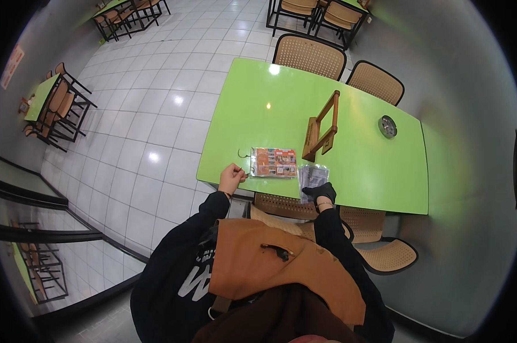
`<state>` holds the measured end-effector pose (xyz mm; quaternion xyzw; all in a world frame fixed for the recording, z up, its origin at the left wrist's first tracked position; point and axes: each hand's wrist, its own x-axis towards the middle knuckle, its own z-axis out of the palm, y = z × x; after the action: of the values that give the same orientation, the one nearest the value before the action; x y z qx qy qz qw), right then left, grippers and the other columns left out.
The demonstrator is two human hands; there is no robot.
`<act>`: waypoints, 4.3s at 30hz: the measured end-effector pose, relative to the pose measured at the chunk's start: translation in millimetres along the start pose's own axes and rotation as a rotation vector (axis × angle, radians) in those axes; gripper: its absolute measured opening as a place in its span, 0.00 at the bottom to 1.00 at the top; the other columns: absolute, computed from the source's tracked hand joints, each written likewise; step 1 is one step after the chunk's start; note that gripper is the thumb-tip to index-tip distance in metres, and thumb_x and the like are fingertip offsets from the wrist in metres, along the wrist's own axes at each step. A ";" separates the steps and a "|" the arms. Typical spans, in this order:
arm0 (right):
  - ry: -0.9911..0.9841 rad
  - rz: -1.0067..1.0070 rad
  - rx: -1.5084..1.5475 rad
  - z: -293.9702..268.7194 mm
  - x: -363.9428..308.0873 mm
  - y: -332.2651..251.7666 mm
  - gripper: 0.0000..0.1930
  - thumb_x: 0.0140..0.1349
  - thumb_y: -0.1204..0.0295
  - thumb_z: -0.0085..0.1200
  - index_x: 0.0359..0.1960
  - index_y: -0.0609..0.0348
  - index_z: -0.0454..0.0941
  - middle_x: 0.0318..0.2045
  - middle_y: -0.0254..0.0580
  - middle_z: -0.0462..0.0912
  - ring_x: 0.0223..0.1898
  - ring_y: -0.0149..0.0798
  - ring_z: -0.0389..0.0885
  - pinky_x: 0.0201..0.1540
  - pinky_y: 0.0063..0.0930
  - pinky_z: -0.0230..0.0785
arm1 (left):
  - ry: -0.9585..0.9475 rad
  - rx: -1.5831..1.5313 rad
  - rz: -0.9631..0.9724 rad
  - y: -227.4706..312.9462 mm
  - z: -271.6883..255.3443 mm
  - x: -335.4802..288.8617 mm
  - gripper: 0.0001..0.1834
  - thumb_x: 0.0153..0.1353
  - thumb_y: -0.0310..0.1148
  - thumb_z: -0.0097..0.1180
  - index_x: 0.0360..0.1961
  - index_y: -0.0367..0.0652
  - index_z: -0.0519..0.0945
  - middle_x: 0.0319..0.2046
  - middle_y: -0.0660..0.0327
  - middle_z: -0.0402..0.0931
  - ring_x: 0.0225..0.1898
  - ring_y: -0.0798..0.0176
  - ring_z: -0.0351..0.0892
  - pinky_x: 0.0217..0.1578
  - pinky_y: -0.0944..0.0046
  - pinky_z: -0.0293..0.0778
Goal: The person assembles a small wooden stand on a green table. They unpack a plastic bag containing the wooden frame and small components, then attach the parts to the frame using their hands. The person handles the wooden pieces and the plastic packaging throughout the process.
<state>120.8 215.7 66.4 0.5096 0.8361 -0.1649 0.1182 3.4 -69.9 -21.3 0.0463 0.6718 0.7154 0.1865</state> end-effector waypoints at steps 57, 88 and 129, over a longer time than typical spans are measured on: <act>-0.670 -0.675 0.785 -32.3 -15.9 -67.0 0.18 0.48 0.78 0.60 0.43 0.63 0.72 0.34 0.36 0.78 0.35 0.29 0.75 0.41 0.23 0.69 | -0.045 0.473 0.444 76.8 -3.2 -23.7 0.03 0.49 0.18 0.53 0.27 0.34 0.74 0.25 0.57 0.72 0.28 0.63 0.75 0.29 0.68 0.71; -0.712 -0.587 0.785 -7.6 30.4 -94.1 0.17 0.47 0.73 0.62 0.39 0.65 0.74 0.31 0.38 0.80 0.32 0.32 0.76 0.37 0.25 0.69 | 0.059 0.014 0.091 15.5 -8.2 -11.8 0.02 0.54 0.20 0.54 0.28 0.35 0.74 0.25 0.62 0.76 0.27 0.72 0.75 0.30 0.74 0.71; -0.873 -0.323 0.726 -39.3 12.7 -71.7 0.19 0.49 0.70 0.63 0.42 0.59 0.74 0.31 0.36 0.79 0.30 0.35 0.77 0.34 0.28 0.71 | 0.237 0.590 0.272 30.1 1.3 -18.2 0.05 0.47 0.25 0.58 0.23 0.37 0.74 0.25 0.55 0.70 0.27 0.55 0.73 0.29 0.61 0.70</act>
<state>50.1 211.0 108.9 0.2687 0.6670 -0.6511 0.2429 14.5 -75.5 11.7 0.1040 0.8544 0.5090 -0.0111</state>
